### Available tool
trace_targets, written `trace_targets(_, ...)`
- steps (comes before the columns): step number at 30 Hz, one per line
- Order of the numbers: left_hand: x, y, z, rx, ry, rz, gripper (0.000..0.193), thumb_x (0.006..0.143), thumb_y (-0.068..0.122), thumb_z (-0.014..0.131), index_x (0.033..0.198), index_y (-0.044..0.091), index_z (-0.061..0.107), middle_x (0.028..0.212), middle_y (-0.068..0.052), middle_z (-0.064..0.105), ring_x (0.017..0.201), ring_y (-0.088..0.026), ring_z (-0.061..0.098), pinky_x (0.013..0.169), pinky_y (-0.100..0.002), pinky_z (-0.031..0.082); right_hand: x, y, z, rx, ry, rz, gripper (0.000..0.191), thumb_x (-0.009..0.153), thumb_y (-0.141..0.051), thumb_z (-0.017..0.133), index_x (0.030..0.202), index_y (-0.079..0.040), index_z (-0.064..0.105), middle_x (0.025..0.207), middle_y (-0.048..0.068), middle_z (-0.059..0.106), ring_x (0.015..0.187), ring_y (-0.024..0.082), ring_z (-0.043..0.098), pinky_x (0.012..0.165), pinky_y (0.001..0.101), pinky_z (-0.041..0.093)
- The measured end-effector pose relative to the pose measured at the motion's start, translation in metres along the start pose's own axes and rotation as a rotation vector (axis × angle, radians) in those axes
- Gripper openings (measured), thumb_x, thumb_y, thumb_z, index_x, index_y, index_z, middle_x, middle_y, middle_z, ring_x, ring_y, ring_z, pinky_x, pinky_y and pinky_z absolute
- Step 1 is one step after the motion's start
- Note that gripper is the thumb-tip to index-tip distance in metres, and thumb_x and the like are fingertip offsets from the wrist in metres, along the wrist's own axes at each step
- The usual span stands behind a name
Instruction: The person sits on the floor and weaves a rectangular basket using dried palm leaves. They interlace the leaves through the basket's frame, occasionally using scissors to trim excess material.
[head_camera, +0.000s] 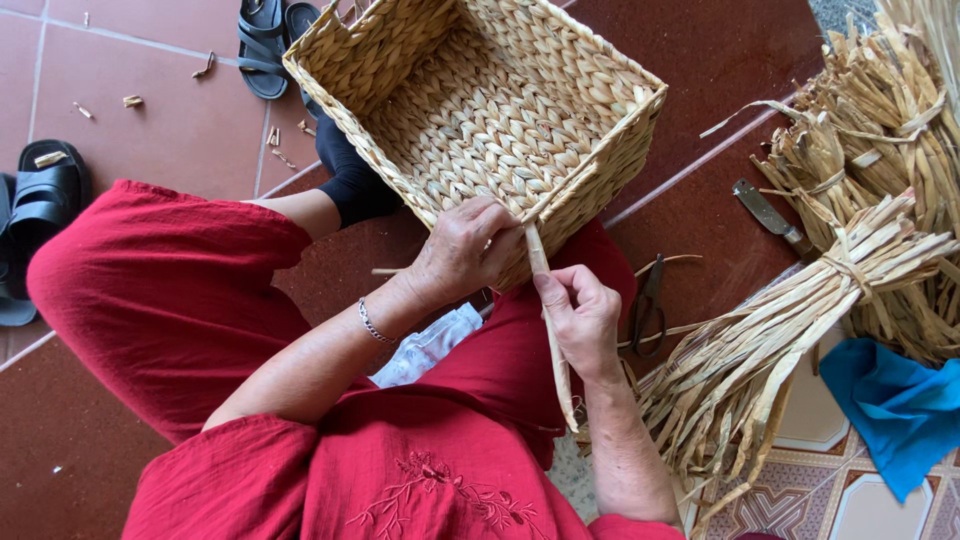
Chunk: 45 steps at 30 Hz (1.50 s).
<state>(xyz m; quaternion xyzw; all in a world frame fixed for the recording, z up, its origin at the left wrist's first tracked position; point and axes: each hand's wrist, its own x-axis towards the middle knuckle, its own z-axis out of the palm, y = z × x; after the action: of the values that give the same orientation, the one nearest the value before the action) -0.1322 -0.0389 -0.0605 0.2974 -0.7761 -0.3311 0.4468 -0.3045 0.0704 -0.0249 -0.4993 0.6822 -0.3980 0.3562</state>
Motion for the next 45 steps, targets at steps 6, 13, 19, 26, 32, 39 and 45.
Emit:
trace_targets(6, 0.007, 0.01, -0.012, 0.043, 0.026, 0.113, 0.041, 0.082, -0.001, 0.072, 0.12, 0.002, 0.059, 0.109, -0.017, 0.065, 0.102, -0.037, 0.065, 0.09, -0.042, 0.054, -0.008, -0.003, -0.002, 0.155, -0.024, 0.042, 0.024, 0.098, -0.024, 0.074, 0.089, -0.002, 0.071, 0.061, -0.003, 0.063, 0.052, 0.002, 0.055, 0.044, 0.0206, 0.041)
trace_targets(13, 0.004, 0.0, -0.011, 0.023, -0.081, -0.026, 0.035, 0.088, 0.006, 0.074, 0.121, 0.005, 0.061, 0.102, -0.011, 0.07, 0.094, -0.029, 0.072, 0.085, -0.038, 0.059, 0.014, 0.002, 0.01, 0.287, -0.102, -0.366, 0.03, 0.109, -0.028, 0.064, 0.09, -0.006, 0.071, 0.081, 0.003, 0.072, 0.06, 0.003, 0.062, 0.048, 0.0179, 0.049)
trace_targets(19, 0.007, -0.022, -0.01, -0.669, 0.03, -0.609, 0.025, 0.107, 0.012, 0.056, 0.129, -0.001, 0.056, 0.101, -0.014, 0.074, 0.091, -0.022, 0.079, 0.079, -0.031, 0.069, 0.053, 0.012, 0.02, 0.607, -0.12, -0.032, 0.025, 0.101, -0.014, 0.068, 0.116, -0.005, 0.049, 0.122, 0.017, 0.068, 0.076, 0.012, 0.069, 0.059, 0.0248, 0.06)
trace_targets(26, 0.037, -0.045, -0.056, -0.568, 0.299, -0.64, 0.056, 0.098, 0.008, 0.066, 0.142, -0.006, 0.034, 0.101, -0.021, 0.069, 0.085, -0.022, 0.078, 0.071, -0.033, 0.067, 0.055, 0.023, 0.032, 0.71, -0.075, -0.003, 0.029, 0.098, -0.004, 0.075, 0.111, -0.006, 0.049, 0.123, 0.017, 0.068, 0.076, 0.012, 0.066, 0.062, 0.0246, 0.059)
trace_targets(32, 0.039, -0.071, -0.07, 0.25, 0.038, -0.571, 0.087, 0.095, 0.02, 0.083, 0.16, 0.002, 0.028, 0.085, -0.019, 0.079, 0.078, -0.017, 0.076, 0.073, -0.029, 0.061, 0.049, 0.026, 0.035, 0.674, -0.049, 0.016, 0.031, 0.094, 0.001, 0.074, 0.112, -0.006, 0.05, 0.122, 0.01, 0.063, 0.09, 0.009, 0.064, 0.067, 0.0241, 0.06)
trace_targets(39, 0.026, -0.086, -0.083, 0.622, -0.087, -0.005, 0.031, 0.079, 0.019, 0.085, 0.103, 0.005, 0.069, 0.09, -0.014, 0.066, 0.086, -0.029, 0.062, 0.068, -0.045, 0.052, 0.05, 0.025, 0.041, 0.686, -0.015, 0.039, 0.03, 0.09, 0.007, 0.07, 0.108, -0.006, 0.05, 0.124, 0.01, 0.062, 0.093, 0.007, 0.064, 0.075, 0.0218, 0.057)
trace_targets(45, 0.036, -0.069, -0.06, -0.125, -0.269, -0.568, 0.026, 0.106, 0.027, 0.061, 0.105, 0.005, 0.074, 0.085, -0.015, 0.069, 0.078, -0.026, 0.067, 0.069, -0.045, 0.058, 0.048, 0.028, 0.042, 0.663, -0.011, 0.036, 0.029, 0.092, 0.009, 0.07, 0.109, -0.005, 0.05, 0.113, 0.008, 0.063, 0.092, 0.006, 0.062, 0.084, 0.0215, 0.055)
